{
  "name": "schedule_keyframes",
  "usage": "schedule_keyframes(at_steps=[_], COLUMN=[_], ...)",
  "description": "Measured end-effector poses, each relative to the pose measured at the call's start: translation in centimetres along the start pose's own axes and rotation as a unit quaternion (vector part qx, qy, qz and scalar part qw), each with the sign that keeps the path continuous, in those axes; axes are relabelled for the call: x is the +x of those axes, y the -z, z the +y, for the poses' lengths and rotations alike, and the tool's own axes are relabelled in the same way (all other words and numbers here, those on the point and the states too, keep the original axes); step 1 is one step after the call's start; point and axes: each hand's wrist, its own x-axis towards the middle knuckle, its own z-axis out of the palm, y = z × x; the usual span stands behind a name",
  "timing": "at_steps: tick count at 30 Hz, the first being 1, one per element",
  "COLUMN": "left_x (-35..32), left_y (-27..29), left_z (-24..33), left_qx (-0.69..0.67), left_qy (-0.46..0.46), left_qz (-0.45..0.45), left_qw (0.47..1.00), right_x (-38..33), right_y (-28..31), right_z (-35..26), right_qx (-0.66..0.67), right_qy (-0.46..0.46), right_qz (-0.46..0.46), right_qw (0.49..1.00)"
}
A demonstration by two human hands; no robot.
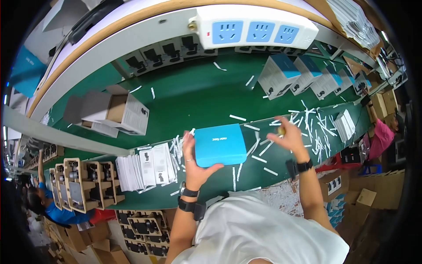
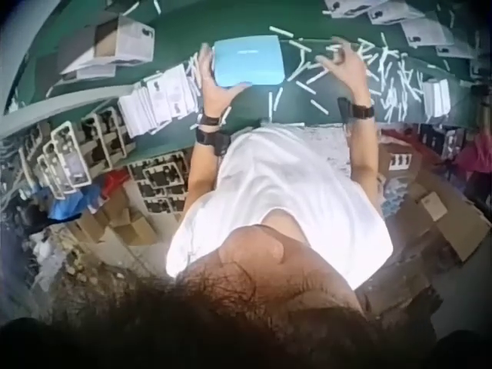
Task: The person packages items by placing a manual into a box, closing the lid, and sliding a blue sleeve over it. They apply tape to the sleeve and set the finished package aside, repeating the process for multiple units.
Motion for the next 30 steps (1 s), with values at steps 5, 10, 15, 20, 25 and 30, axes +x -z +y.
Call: schedule_keyframes(at_steps=[5, 10, 15, 20, 25, 30], left_x=[-1.1, -0.8, -0.7, 0.2, -1.6, 0.4], left_y=[0.0, 0.0, 2.0, -1.8, -2.7, -0.8], left_z=[-1.5, -1.8, -0.9, 4.3, 1.9, -0.1], left_qx=[0.162, 0.204, 0.296, 0.441, 0.486, 0.396], left_qy=[-0.058, -0.110, -0.138, -0.083, -0.123, -0.209], left_qz=[-0.100, -0.131, -0.248, -0.341, -0.303, -0.303], left_qw=[0.980, 0.964, 0.912, 0.826, 0.810, 0.841], right_x=[-5.0, -5.2, -5.9, -6.5, -6.6, -1.5], right_y=[-3.6, -8.1, -8.2, -8.8, -10.2, -7.6], right_z=[-7.4, -6.4, -5.6, -6.1, -5.4, -6.0], right_qx=[0.121, 0.193, 0.124, 0.088, 0.146, 0.225], right_qy=[0.220, 0.218, 0.210, 0.285, 0.307, 0.249], right_qz=[0.040, 0.102, 0.064, 0.067, 0.095, -0.016], right_qw=[0.967, 0.951, 0.968, 0.952, 0.936, 0.942])
